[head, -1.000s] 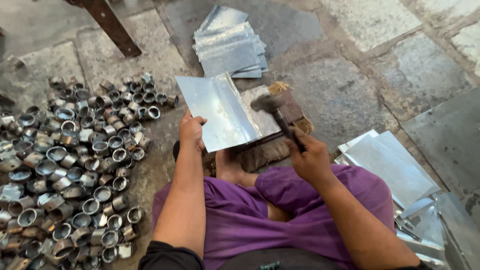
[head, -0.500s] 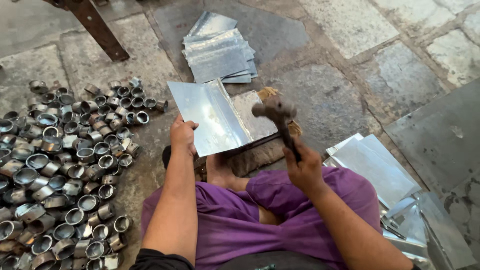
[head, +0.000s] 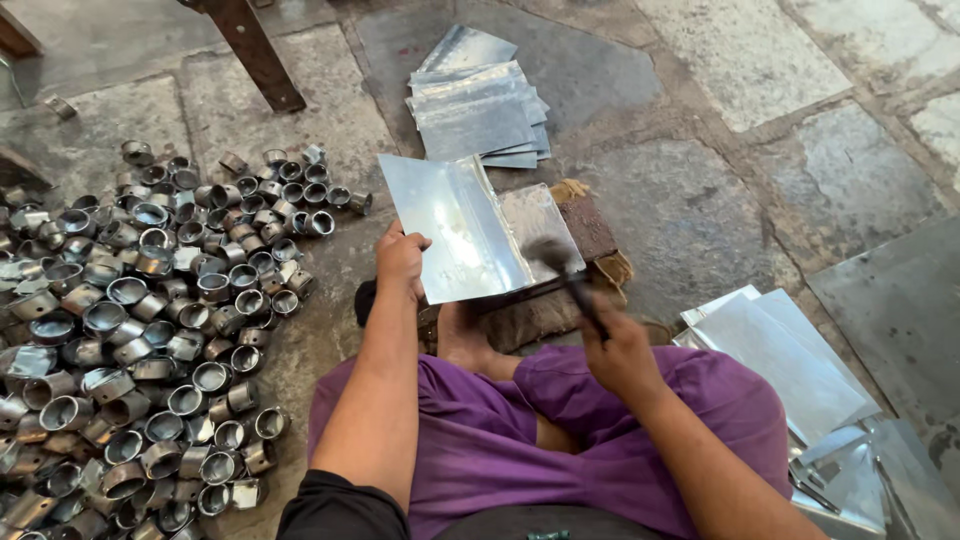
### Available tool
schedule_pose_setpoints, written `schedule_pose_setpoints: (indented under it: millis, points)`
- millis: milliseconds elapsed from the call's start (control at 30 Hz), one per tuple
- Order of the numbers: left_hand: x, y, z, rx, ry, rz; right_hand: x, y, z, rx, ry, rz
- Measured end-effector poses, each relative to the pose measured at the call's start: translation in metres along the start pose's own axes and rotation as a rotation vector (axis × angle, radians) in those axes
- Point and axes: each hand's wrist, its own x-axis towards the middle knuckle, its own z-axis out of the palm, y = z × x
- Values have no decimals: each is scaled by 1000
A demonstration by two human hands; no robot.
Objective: The person sits on the floor and repeatedly hammers a rectangular metal sheet placed on a small anvil. They hold the sheet with one hand and strike it with a hammer in the other hand, occasionally adjusting the sheet's position.
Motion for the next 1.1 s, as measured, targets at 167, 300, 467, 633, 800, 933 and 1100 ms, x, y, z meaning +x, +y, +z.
schedule_pose_setpoints:
  millis: [167, 300, 467, 633, 800, 933, 1100]
  points:
    - [-4, 10, 7, 6, 1, 20, 6, 45, 22, 2, -4, -47]
    - [0, 6, 1, -6, -72, -12, 10, 61, 25, -69, -140, 48]
    - [7, -6, 1, -5, -154, -55, 20, 45, 20, -68, -170, 173]
    - [2, 3, 12, -5, -194, -11, 22, -14, -24, 127, -85, 228]
    - [-16, 27, 24, 81, -259, 39, 28, -30, -58, 175, 288, -180]
    - [-16, 31, 30, 25, -251, 46, 50, 4, -10, 134, 421, -418]
    - [-10, 28, 26, 6, -293, 76, 71, 21, 12, -21, 94, -152]
